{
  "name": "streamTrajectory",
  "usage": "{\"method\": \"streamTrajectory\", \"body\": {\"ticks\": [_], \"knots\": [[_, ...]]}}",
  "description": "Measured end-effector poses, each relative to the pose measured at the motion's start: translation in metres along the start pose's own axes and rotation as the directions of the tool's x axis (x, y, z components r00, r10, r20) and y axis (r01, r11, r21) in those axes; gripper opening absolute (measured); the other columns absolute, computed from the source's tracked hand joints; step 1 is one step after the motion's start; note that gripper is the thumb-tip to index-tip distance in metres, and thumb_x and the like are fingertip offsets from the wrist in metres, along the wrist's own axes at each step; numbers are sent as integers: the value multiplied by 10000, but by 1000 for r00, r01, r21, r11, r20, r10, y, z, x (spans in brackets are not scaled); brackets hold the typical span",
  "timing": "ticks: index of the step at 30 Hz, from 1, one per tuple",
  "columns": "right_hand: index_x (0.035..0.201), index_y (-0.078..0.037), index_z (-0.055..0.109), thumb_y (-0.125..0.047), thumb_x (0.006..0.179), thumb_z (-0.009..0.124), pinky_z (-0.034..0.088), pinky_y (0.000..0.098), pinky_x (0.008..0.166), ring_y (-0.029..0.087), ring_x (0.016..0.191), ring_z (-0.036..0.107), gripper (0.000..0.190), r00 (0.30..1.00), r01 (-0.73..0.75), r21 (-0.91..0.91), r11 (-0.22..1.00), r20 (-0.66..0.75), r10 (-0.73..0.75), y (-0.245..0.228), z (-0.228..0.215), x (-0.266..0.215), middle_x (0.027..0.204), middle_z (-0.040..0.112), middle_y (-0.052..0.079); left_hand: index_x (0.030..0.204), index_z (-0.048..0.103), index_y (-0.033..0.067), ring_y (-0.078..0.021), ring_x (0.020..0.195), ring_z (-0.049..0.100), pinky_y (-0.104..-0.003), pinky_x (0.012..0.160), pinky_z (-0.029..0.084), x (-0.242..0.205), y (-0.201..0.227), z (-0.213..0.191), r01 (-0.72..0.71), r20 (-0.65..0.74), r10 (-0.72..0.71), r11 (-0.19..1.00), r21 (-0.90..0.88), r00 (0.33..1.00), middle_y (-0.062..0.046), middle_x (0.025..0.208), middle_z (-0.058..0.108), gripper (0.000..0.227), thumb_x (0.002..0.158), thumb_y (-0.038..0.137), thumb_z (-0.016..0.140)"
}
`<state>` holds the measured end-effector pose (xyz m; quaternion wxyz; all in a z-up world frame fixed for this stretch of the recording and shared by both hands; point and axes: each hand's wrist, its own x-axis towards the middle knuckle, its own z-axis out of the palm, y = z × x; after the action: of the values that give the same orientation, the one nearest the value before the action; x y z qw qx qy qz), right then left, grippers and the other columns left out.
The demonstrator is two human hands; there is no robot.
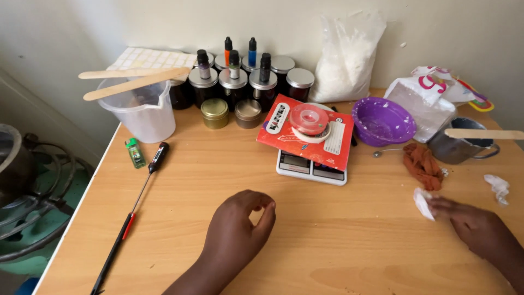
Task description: Preparing a candle-making workspace by cleaning the table, setting up equipment like a pot and scale, and taking notes in a journal.
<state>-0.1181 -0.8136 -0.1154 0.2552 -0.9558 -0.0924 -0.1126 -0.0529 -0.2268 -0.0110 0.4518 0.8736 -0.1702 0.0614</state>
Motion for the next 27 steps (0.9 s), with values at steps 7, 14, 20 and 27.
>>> {"method": "streamTrajectory", "body": {"ticks": [7, 14, 20, 27], "knots": [[1360, -87, 790, -109, 994, 607, 392, 308, 1219, 171, 1397, 654, 410, 991, 62, 281, 958, 95, -92, -165, 82, 28, 1497, 731, 81, 933, 816, 208, -122, 889, 772, -332, 677, 597, 1, -24, 1, 168, -1, -168, 986, 4, 986, 65, 943, 837, 184, 950, 323, 674], [1338, -168, 821, 107, 908, 555, 382, 354, 1262, 202, 1410, 691, 576, 956, 197, 189, 962, 181, -231, -114, 86, 58, 1530, 722, 61, 924, 809, 211, -137, 859, 773, -342, 658, 587, 1, -32, 2, 163, 7, -163, 987, -11, 987, 53, 919, 826, 184, 947, 329, 669], [1346, -177, 798, 59, 941, 585, 388, 297, 1274, 164, 1447, 641, 515, 996, 79, -2, 997, 31, -79, -92, 64, 73, 1496, 732, 14, 890, 794, 210, -126, 831, 747, -334, 547, 566, -5, -30, -3, 78, -43, -79, 997, -28, 996, 48, 865, 804, 158, 948, 298, 676], [1323, -151, 804, 142, 894, 549, 418, 306, 1253, 168, 1435, 650, 578, 995, 57, 29, 998, -80, -54, -106, 76, 67, 1485, 734, 50, 916, 815, 234, -108, 843, 772, -320, 597, 612, -6, -35, 2, 137, -22, -138, 990, -38, 990, 75, 898, 836, 151, 935, 325, 696]]}}
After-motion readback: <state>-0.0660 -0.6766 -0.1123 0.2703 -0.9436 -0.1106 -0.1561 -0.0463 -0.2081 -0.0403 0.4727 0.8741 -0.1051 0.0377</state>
